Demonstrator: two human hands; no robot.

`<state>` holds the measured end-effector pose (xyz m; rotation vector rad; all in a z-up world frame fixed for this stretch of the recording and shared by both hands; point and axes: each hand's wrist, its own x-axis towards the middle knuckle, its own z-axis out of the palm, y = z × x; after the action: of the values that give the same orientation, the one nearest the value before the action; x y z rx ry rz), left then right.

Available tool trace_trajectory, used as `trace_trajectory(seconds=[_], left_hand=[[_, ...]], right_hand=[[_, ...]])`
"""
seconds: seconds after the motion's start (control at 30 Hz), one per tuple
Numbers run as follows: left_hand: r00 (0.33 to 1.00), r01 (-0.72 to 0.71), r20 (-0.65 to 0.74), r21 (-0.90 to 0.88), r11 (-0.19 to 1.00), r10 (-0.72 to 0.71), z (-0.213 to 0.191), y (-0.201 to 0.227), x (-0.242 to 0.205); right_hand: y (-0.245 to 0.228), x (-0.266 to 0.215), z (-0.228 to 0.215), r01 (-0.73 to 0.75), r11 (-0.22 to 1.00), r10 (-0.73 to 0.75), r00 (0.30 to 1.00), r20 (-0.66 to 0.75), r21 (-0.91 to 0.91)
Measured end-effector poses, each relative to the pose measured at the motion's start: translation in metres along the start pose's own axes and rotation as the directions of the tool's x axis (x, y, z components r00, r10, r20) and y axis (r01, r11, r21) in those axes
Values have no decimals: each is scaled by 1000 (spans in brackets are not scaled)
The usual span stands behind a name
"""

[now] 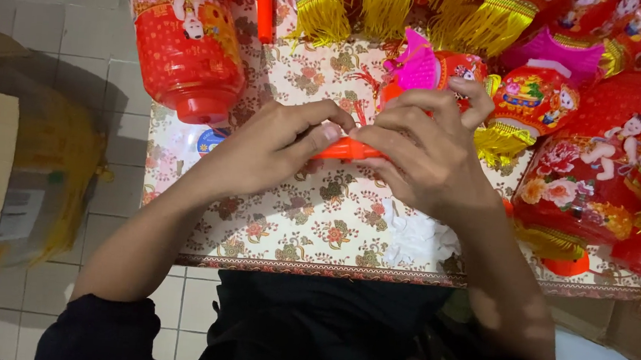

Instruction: Assembling decorative plastic lanterns by joining parts and then packing the finished items into plastic bags.

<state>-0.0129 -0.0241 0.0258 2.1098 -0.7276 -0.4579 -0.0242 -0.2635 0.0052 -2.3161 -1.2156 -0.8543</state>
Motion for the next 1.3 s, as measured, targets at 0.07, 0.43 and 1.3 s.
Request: trace_trajectory(seconds=[0.07,0.43,1.3], left_hand=[[1000,-15,17,9,1000,14,2,-2,0],[903,-309,-164,391,867,396,26,-16,0],[952,-227,-155,227,947,265,37,-1,-6]], right_hand=[[3,-1,2,-1,1000,1,1000,-14,18],[10,-10,-11,-74,994,59,984,169,84],[9,-1,-32,-219,929,163,966,200,299]])
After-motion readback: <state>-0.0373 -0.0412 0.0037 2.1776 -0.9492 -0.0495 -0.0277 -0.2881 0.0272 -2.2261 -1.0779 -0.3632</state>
